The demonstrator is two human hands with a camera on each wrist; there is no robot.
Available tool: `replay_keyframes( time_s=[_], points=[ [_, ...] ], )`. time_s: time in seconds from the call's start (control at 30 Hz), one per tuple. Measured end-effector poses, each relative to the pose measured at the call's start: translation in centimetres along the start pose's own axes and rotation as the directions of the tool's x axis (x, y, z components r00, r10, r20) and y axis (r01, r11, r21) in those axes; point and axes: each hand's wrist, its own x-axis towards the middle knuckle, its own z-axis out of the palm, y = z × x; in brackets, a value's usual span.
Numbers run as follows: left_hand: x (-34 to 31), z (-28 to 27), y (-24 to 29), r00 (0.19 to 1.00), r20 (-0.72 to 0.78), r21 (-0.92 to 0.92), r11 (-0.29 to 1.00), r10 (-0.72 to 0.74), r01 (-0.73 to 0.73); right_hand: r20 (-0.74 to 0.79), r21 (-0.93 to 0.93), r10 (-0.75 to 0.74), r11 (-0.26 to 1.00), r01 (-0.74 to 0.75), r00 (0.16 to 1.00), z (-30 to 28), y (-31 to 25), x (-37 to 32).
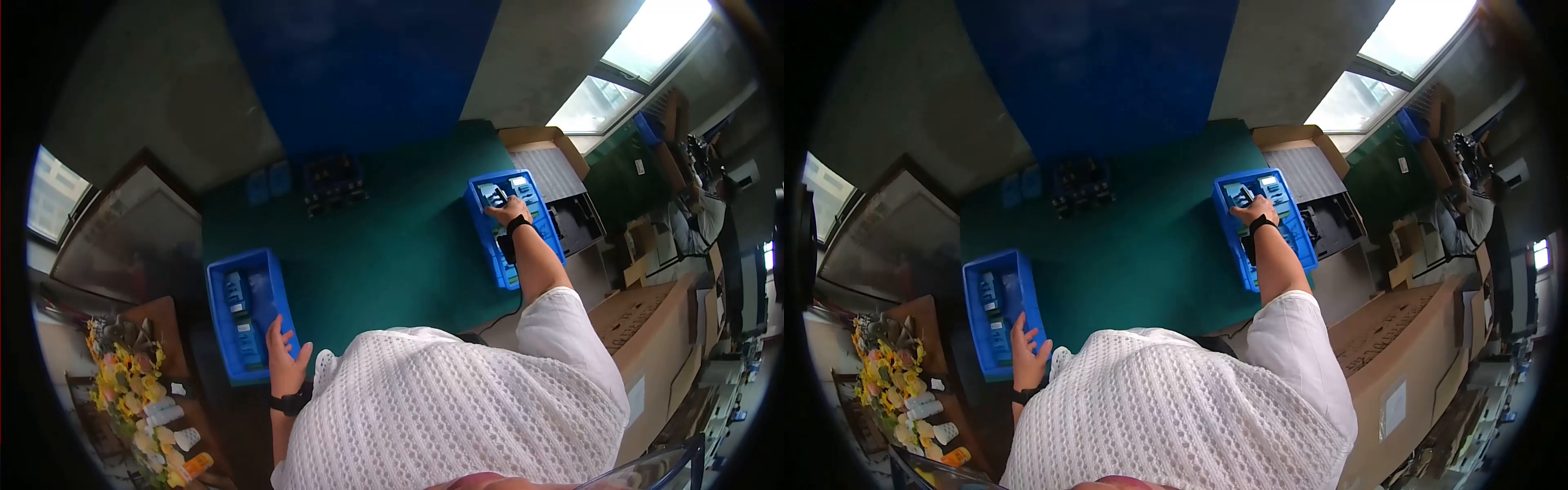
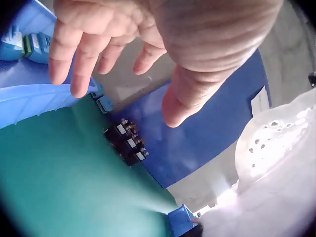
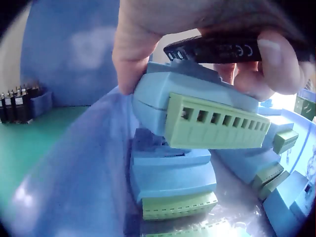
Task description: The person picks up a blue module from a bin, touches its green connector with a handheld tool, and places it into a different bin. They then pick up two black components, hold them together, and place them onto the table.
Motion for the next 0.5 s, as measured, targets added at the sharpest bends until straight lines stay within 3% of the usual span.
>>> replay_keyframes(
  time_s=[0.5],
  points=[
    [0.5,1.1,0.0,0.999,0.039,0.037,0.999,-0.032,0.030,-0.004,0.001,-0.012,1.000,0.012,1.000,1.2,0.3,0.7]
  ],
)
